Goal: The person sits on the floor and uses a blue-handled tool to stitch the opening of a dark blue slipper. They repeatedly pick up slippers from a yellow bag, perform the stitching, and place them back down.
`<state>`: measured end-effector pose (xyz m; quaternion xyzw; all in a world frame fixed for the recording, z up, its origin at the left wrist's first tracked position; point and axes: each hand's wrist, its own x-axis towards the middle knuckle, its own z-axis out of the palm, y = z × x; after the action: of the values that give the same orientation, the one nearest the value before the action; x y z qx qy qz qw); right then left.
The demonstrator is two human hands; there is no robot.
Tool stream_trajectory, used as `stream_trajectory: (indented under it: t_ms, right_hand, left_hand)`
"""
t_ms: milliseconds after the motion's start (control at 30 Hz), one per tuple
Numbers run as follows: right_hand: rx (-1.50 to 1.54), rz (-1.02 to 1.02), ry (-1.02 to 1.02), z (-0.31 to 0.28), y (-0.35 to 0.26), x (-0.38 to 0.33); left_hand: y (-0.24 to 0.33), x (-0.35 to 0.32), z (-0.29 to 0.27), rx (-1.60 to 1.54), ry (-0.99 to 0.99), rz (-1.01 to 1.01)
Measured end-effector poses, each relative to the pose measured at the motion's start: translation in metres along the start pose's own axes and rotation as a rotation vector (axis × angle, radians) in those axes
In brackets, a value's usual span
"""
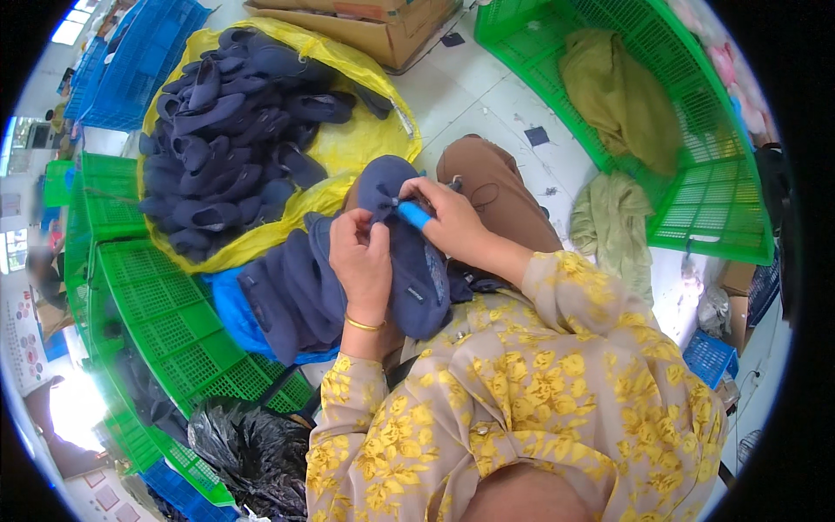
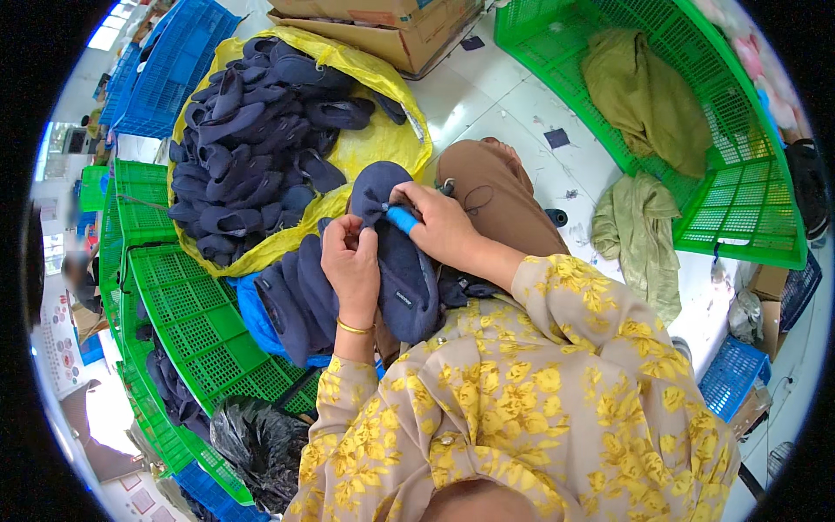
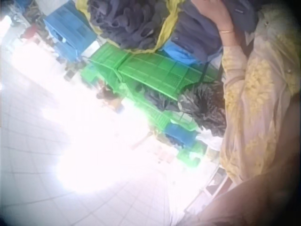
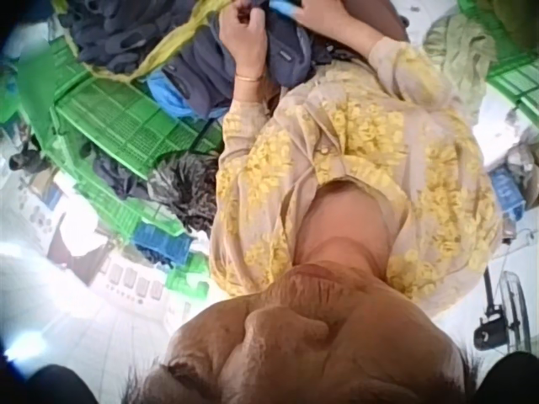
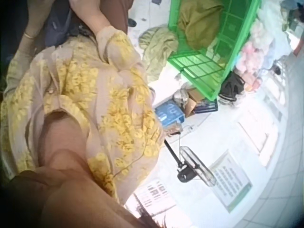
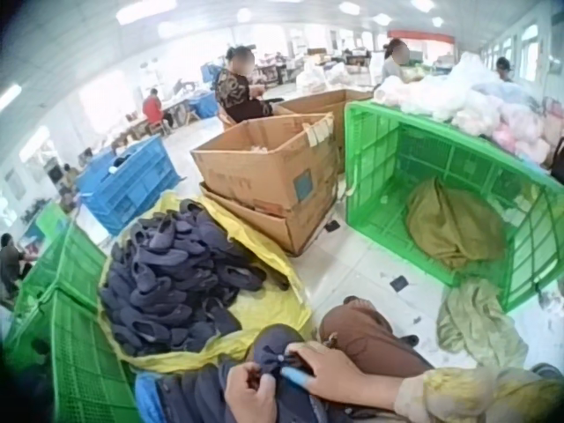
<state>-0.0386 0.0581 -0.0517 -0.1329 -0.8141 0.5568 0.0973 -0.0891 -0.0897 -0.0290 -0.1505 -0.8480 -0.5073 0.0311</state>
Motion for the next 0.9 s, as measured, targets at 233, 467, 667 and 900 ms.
stream_trajectory:
  t_ms: [233, 467, 667, 900]
  right_hand:
    - [-0.734, -0.576, -0.076, -0.026, -0.019, 0.011]
    - [0.044, -0.058, -0.106, -0.005, -0.009, 0.01]
    - [0.332, 0.112, -0.038, -0.003, -0.004, 0.006]
    - [0.546, 0.259, -0.044, -0.005, -0.006, 0.01]
  left_hand:
    - [0.001, 0.0, -0.014, 0.066, -0.091, 0.093]
    - [-0.013, -0.007, -0.015, -0.059, -0.088, -0.081]
    - [-0.01, 0.0, -0.02, -0.117, -0.12, -0.033]
    - [-0.008, 0.003, -0.019, -0.05, -0.085, 0.09]
